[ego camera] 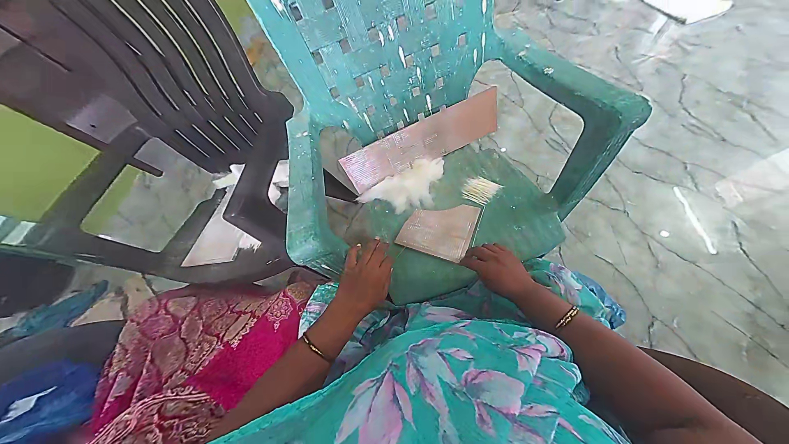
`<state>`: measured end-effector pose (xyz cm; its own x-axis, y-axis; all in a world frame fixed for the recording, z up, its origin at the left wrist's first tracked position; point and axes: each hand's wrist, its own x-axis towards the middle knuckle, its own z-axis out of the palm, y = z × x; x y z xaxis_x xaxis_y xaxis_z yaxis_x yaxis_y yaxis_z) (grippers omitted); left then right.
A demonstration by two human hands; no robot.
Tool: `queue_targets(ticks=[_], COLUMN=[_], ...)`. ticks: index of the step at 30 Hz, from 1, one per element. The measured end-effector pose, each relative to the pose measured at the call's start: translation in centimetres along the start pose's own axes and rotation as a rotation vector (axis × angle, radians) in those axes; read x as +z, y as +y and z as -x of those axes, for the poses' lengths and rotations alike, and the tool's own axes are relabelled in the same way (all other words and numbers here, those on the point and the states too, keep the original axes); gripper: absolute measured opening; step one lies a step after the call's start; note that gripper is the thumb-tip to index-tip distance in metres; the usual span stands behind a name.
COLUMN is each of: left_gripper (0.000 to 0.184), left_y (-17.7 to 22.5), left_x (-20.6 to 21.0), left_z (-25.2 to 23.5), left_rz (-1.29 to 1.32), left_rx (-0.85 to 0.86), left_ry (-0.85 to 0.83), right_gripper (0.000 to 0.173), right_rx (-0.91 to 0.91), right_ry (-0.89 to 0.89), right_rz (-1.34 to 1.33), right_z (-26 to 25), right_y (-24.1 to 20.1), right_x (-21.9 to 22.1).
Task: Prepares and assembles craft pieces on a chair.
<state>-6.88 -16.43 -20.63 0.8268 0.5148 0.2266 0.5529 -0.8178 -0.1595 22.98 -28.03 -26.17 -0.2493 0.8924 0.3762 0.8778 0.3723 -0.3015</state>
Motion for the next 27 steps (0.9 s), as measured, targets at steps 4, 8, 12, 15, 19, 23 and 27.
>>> queue_targets(ticks=[4,8,12,15,19,23,27], left_gripper=[0.022,0.018,0.026,0.033,0.036,0.035,0.034], left_y=[-0.9,-1.1,-0.4,0.4,1.2,2.0,4.4], left_x=[0.2,0.3,-0.8,-2.1,-2.7,-3.0,-2.8], left_z=[0.1,0.1,-0.2,-0.3,0.2,0.6,-0.1], left_rz=[-0.009,0.012,0.152,0.280,0.421,0.721,1.276], left_rx=[0.016,0.024,-0.038,-0.112,-0.158,-0.221,-0.510], left_ry=[-0.008,-0.032,-0.087,-0.233,-0.333,-0.365,-0.464], right_gripper=[0.030,0.031,0.037,0.032,0.026,0.024,0.018], right_rx=[-0.023,-0.036,-0.042,-0.001,0.023,-0.205,-0.387], right_ry=[0.039,0.010,-0.102,-0.155,-0.147,0.059,0.159], right_rz=[0.000,-0.004,0.004,0.001,0.002,-0.003,-0.027], right_z=[0.1,0.2,-0.2,-0.7,-0.6,-0.3,-0.6], right_y=[0.1,0.4,0.7,0.5,0.2,-2.4,-6.7], right_x=[0.2,0.5,0.2,-0.3,-0.4,-0.1,0.1])
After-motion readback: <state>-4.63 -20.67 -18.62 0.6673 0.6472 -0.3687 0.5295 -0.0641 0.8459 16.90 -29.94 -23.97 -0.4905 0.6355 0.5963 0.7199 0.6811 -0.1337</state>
